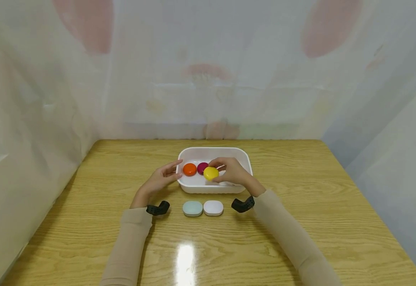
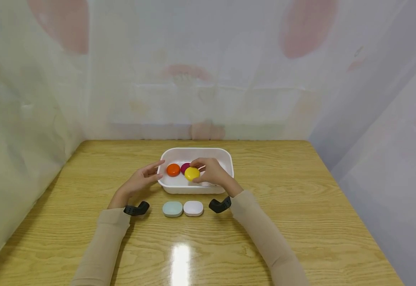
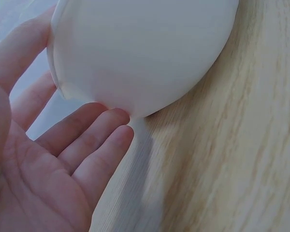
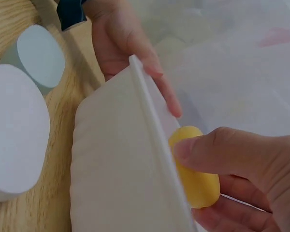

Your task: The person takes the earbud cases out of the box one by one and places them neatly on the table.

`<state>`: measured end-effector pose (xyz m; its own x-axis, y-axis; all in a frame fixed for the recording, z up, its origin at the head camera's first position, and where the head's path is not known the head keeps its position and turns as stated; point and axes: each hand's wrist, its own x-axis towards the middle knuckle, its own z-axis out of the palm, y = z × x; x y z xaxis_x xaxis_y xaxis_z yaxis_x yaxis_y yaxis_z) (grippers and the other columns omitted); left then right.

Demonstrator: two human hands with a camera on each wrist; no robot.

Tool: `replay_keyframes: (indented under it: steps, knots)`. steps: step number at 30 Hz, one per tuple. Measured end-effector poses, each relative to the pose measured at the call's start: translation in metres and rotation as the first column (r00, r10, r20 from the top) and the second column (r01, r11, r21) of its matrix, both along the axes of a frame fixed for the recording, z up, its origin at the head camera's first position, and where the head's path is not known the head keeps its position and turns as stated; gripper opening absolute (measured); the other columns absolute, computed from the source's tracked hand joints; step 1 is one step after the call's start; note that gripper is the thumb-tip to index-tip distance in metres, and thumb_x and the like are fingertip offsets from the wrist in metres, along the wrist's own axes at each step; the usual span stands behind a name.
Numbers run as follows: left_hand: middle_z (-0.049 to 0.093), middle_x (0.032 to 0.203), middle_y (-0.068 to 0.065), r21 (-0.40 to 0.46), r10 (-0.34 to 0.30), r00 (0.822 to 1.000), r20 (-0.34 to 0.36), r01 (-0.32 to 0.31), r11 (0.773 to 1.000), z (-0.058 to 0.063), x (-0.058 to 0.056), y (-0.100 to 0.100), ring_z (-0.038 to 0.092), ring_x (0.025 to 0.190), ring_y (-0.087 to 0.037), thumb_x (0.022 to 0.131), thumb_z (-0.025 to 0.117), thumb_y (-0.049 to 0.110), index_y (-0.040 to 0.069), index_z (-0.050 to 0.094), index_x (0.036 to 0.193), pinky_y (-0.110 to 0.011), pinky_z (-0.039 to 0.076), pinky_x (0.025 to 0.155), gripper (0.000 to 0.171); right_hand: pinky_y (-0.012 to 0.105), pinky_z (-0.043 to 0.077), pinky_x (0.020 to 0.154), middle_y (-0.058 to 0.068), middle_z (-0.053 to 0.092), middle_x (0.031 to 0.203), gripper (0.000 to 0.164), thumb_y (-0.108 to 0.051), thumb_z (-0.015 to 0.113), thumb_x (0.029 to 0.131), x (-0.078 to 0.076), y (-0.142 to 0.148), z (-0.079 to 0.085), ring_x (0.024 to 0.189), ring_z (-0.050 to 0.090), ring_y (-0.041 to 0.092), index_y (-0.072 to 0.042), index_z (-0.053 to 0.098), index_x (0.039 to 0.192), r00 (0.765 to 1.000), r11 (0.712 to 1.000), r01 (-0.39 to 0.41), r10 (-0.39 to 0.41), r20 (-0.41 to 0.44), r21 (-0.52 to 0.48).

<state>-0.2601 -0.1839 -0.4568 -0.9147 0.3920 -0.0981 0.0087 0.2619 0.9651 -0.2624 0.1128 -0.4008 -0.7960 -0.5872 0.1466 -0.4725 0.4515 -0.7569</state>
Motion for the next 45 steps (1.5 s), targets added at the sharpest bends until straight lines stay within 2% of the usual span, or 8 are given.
replay_keyframes:
  steps: [12, 21, 26, 32, 34, 36, 42, 45]
  knots:
    - [0.036, 0.157, -0.009, -0.005, 0.011, 1.0, 0.012, -0.011, 1.0, 0.002, 0.003, 0.0, 0.039, 0.142, -0.032, 0.092, 0.064, 0.035, 0.026, 0.037, 0.149, -0.051, 0.035, 0.117, 0.063, 0.05, 0.054, 0.095, 0.025, 0.064, 0.12, 0.048, 0.0, 0.079, 0.075, 0.019, 0.018, 0.01, 0.11, 0.064, 0.038, 0.006, 0.061, 0.119, 1.0, 0.994, 0.021, -0.02, 0.006, -0.11]
    - [0.032, 0.158, -0.01, -0.008, 0.009, 1.0, -0.006, -0.009, 1.0, 0.002, 0.004, 0.0, 0.039, 0.142, -0.034, 0.094, 0.061, 0.032, 0.022, 0.035, 0.15, -0.051, 0.035, 0.117, 0.063, 0.044, 0.055, 0.096, 0.027, 0.062, 0.123, 0.048, 0.002, 0.076, 0.077, 0.039, 0.037, 0.003, 0.113, 0.062, 0.039, 0.007, 0.06, 0.121, 1.0, 0.986, -0.003, 0.007, 0.028, -0.168]
    - [0.032, 0.159, -0.011, -0.016, 0.006, 1.0, -0.008, -0.006, 1.0, 0.002, 0.004, 0.0, 0.039, 0.142, -0.035, 0.095, 0.061, 0.033, 0.022, 0.033, 0.151, -0.051, 0.035, 0.116, 0.064, 0.04, 0.055, 0.096, 0.022, 0.066, 0.12, 0.05, -0.003, 0.081, 0.073, 0.052, 0.047, -0.001, 0.11, 0.064, 0.032, 0.003, 0.063, 0.119, 0.998, 0.987, 0.012, -0.002, 0.064, -0.16]
    - [0.033, 0.158, -0.01, -0.011, 0.012, 1.0, -0.009, -0.012, 1.0, 0.004, 0.003, 0.0, 0.039, 0.141, -0.034, 0.095, 0.061, 0.031, 0.021, 0.034, 0.151, -0.051, 0.035, 0.117, 0.063, 0.036, 0.057, 0.093, 0.02, 0.069, 0.115, 0.049, -0.006, 0.084, 0.071, 0.064, 0.057, -0.006, 0.102, 0.065, 0.005, 0.001, 0.065, 0.116, 0.996, 0.987, -0.008, 0.022, 0.083, -0.159]
    - [0.032, 0.159, -0.01, -0.01, 0.008, 1.0, -0.011, -0.008, 1.0, 0.004, 0.003, -0.001, 0.039, 0.141, -0.035, 0.095, 0.061, 0.031, 0.021, 0.034, 0.151, -0.052, 0.035, 0.116, 0.063, 0.033, 0.057, 0.092, 0.019, 0.07, 0.114, 0.049, -0.008, 0.084, 0.07, 0.067, 0.061, -0.009, 0.1, 0.065, 0.002, 0.0, 0.065, 0.115, 0.996, 0.988, -0.021, 0.033, 0.077, -0.153]
    - [0.031, 0.159, -0.01, -0.008, 0.006, 1.0, -0.007, -0.006, 1.0, 0.003, 0.002, 0.0, 0.039, 0.141, -0.035, 0.095, 0.061, 0.031, 0.021, 0.034, 0.151, -0.051, 0.035, 0.117, 0.062, 0.033, 0.058, 0.092, 0.019, 0.07, 0.113, 0.049, -0.009, 0.085, 0.07, 0.07, 0.065, -0.011, 0.1, 0.067, 0.004, 0.0, 0.066, 0.115, 0.996, 0.989, -0.031, 0.042, 0.079, -0.142]
    - [0.032, 0.159, -0.009, -0.01, 0.01, 1.0, -0.003, -0.01, 1.0, 0.002, 0.002, 0.0, 0.04, 0.141, -0.034, 0.095, 0.061, 0.032, 0.023, 0.035, 0.15, -0.051, 0.035, 0.116, 0.062, 0.046, 0.055, 0.094, 0.019, 0.07, 0.116, 0.051, -0.016, 0.084, 0.073, 0.075, 0.073, -0.024, 0.104, 0.068, 0.017, 0.001, 0.065, 0.117, 0.991, 0.995, -0.031, 0.043, 0.125, -0.091]
    - [0.032, 0.159, -0.009, -0.015, 0.006, 1.0, -0.013, -0.006, 1.0, 0.002, 0.002, 0.0, 0.04, 0.141, -0.034, 0.095, 0.061, 0.032, 0.023, 0.035, 0.15, -0.051, 0.035, 0.116, 0.062, 0.046, 0.054, 0.094, 0.019, 0.069, 0.117, 0.051, -0.016, 0.083, 0.074, 0.075, 0.075, -0.033, 0.106, 0.068, 0.019, 0.002, 0.065, 0.118, 0.99, 0.996, -0.035, 0.046, 0.136, -0.079]
